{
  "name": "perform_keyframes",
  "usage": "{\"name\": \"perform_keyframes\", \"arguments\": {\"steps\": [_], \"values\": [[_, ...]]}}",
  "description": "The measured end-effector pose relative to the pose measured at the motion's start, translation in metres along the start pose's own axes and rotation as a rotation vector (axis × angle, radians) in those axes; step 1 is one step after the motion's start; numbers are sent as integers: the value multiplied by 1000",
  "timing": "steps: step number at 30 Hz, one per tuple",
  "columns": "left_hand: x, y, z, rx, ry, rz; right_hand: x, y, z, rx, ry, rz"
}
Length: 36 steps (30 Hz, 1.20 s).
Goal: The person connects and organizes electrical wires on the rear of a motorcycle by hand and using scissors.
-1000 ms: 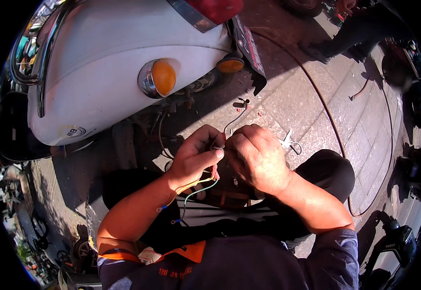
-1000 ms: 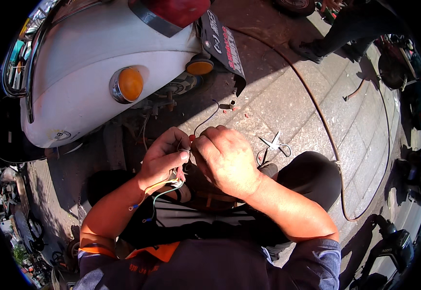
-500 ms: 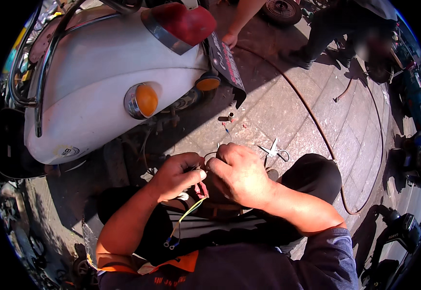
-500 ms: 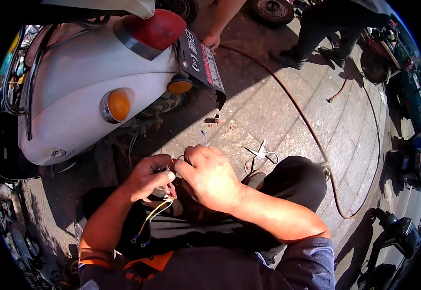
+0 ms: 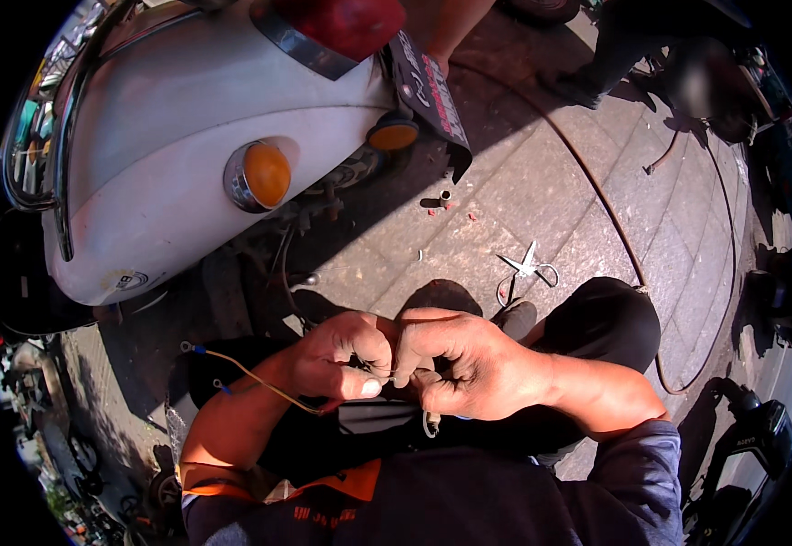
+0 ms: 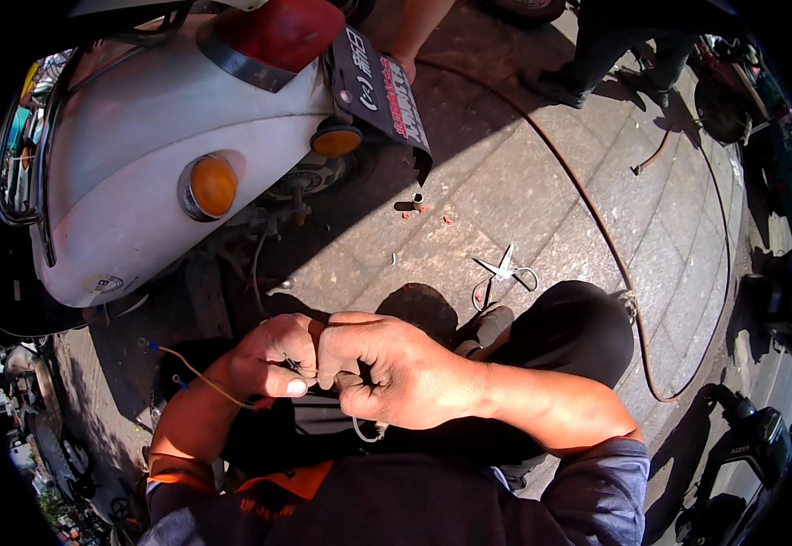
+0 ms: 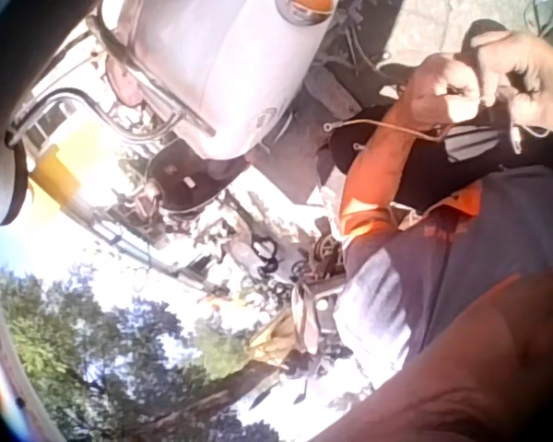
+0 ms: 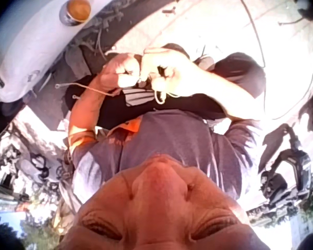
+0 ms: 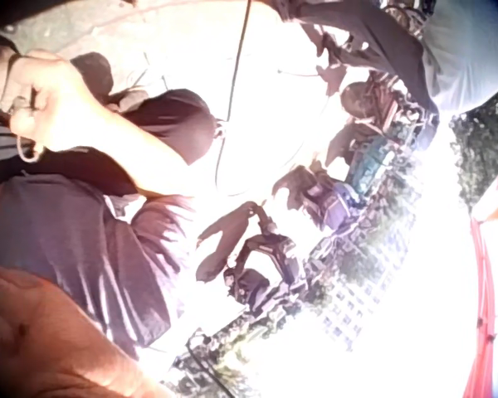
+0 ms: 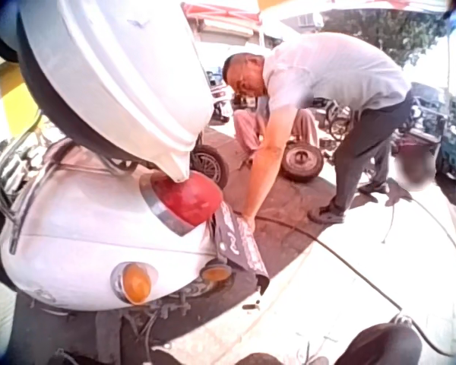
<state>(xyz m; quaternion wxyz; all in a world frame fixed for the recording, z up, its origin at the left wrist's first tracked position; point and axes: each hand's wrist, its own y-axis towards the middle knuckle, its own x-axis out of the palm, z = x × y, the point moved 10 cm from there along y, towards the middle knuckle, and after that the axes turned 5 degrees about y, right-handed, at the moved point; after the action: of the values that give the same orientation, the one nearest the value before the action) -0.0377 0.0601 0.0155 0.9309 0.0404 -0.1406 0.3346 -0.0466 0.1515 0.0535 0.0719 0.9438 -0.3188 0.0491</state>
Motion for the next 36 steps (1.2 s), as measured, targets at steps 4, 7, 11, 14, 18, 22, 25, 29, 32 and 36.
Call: {"name": "perform_keyframes", "arguments": {"steps": [4,7,11,14,18,22,25,29,32,36], "values": [[0,3,1,40,84,-63,-3,0,4,-17,32,-12],[-17,-1,-18,-253,20,117,-20,3,11,-57,-138,33],[-36,-5,-42,-360,16,274,-39,5,40,63,-299,185],[-40,-5,-47,-317,29,326,-40,7,54,83,-265,220],[-65,-10,-44,-170,136,487,-45,10,63,87,-308,281],[-121,-30,-60,-213,-133,931,-51,8,81,249,-373,343],[-131,-32,-66,-301,-199,929,-48,8,85,234,-427,291],[-97,-19,-75,-240,-24,676,-40,10,93,223,-411,237],[-87,-4,-54,-185,231,649,-52,13,106,311,-389,302],[-113,-5,-26,-224,108,777,-55,13,100,346,-352,314]]}}
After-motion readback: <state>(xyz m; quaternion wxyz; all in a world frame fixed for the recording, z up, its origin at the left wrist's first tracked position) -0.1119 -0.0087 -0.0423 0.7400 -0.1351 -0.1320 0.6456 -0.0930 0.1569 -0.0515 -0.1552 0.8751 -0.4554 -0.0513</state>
